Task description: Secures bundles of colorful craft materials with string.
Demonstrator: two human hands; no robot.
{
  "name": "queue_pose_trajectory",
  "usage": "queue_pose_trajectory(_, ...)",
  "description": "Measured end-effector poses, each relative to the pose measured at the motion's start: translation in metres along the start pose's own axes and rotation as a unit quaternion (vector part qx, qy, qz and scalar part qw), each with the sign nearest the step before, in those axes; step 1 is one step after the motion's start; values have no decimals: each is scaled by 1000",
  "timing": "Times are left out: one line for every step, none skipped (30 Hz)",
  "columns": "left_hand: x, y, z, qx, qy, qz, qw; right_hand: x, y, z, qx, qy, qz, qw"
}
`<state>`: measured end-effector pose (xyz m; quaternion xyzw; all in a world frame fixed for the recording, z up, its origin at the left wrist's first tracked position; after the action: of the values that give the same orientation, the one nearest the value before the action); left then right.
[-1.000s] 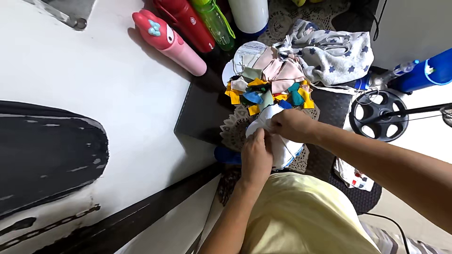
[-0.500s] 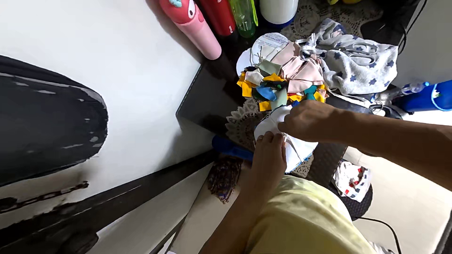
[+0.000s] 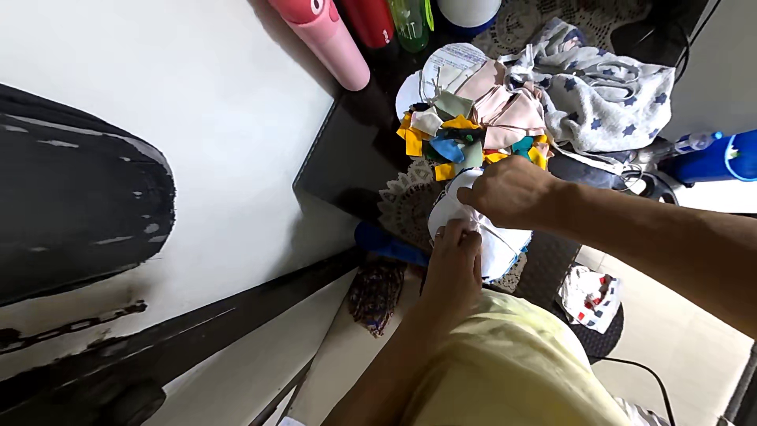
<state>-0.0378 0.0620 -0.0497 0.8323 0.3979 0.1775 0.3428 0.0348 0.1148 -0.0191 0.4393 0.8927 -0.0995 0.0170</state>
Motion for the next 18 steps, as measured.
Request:
queue_pose_trajectory(-1, 1, 0, -7, 8, 8, 1000, -1, 1, -2, 5, -1, 17, 1000)
queue_pose_trajectory(-2, 2, 1, -10, 16, 18, 1000, -4, 2, -2, 12, -9, 29, 999)
queue_pose_trajectory(-3, 3, 1, -12, 21, 27, 999, -5, 1, -3, 11, -10, 33, 999)
queue_pose_trajectory(-3, 5, 2, -12, 22, 34, 999, -7, 0, -2, 6, -8, 29, 1000)
queue_pose_trajectory(-4, 6, 4, -10, 22, 41, 999, -9, 0, -1, 2, -7, 22, 1000)
queue_pose_trajectory(-4, 8, 4, -5, 21, 50, 999, -10, 1, 0, -2, -9, 18, 1000)
queue_pose_trajectory(-5, 11, 5, 1, 17, 60, 998, -12, 3, 1, -2, -16, 24, 1000)
queue_pose_trajectory(-5, 14, 5, 6, 16, 73, 997, -13, 7, 1, -3, -27, 35, 999)
queue_pose_trajectory(-4, 16, 6, 9, 19, 84, 996, -14, 11, 1, -8, -34, 43, 998)
queue_pose_trajectory(-2, 18, 7, 9, 20, 91, 996, -14, 13, 2, -11, -41, 54, 998)
queue_pose_trajectory(0, 19, 7, 2, 24, 99, 995, -14, 14, 2, -14, -44, 65, 997)
queue_pose_trajectory(3, 20, 7, -8, 29, 106, 994, -14, 14, 1, -16, -44, 75, 996)
queue_pose_trajectory(6, 20, 5, -25, 31, 103, 994, -14, 14, 0, -17, -47, 86, 995)
queue_pose_trajectory(11, 18, 3, -51, 20, 87, 995, -15, 15, 0, -18, -46, 92, 994)
queue_pose_trajectory(15, 15, 1, -80, 2, 64, 995, -17, 16, 0, -19, -52, 98, 994)
queue_pose_trajectory(19, 12, 0, -108, -14, 47, 993, -19, 18, 1, -20, -51, 97, 994)
queue_pose_trajectory(23, 10, 0, -131, -26, 40, 990, -20, 20, 1, -19, -42, 92, 995)
queue_pose_trajectory(26, 8, 1, -152, -36, 40, 987, -22, 21, 1, -20, -33, 86, 996)
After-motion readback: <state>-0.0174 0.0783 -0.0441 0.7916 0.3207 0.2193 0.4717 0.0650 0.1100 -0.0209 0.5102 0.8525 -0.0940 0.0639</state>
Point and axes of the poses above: each hand's wrist, its own x-axis towards the middle knuckle, its own z-axis out of the palm, y = z × x, the point moved 9 cm from there along x, towards the middle knuckle, and after that the axes turned 1 degree about -x, right-handed, at the moved point
